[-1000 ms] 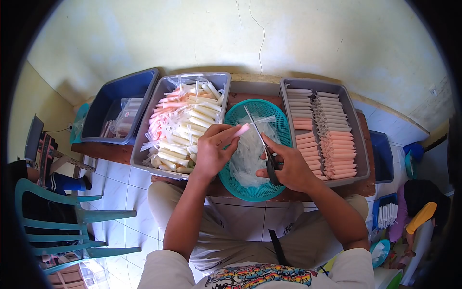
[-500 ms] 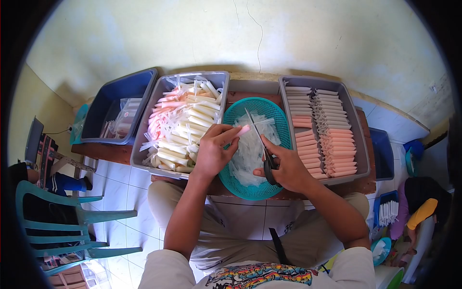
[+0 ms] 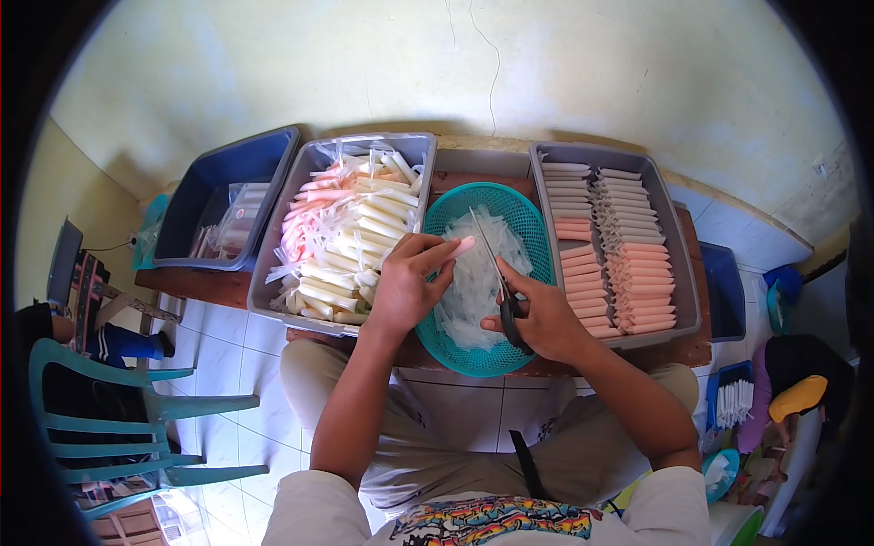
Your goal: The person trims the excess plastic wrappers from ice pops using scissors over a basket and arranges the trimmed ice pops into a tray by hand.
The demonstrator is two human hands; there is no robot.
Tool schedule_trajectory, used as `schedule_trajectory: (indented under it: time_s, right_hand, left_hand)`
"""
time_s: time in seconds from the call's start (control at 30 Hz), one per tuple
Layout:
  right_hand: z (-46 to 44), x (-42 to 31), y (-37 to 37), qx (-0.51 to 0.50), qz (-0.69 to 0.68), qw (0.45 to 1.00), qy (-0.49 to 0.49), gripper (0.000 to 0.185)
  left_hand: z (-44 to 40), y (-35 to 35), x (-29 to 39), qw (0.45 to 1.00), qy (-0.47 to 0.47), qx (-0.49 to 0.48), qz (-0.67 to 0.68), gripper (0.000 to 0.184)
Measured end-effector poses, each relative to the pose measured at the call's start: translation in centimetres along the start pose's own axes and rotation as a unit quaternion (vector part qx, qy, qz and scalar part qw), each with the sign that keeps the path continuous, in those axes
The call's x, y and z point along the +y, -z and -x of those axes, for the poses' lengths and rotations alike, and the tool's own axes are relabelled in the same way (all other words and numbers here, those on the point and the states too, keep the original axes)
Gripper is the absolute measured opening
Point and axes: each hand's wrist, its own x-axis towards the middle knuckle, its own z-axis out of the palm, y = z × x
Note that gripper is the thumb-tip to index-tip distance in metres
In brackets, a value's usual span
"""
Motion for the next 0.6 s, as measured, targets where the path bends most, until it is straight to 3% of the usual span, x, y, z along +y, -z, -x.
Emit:
schedule_trajectory:
  time_s: [0.6]
  right_hand:
    - [-2.9,1.6,-3.7,0.011,0.22,0.975,-0.021,0.105]
  left_hand:
    - [0.2,-0.3,0.0,0.998,0.043,0.031,0.036,0.039]
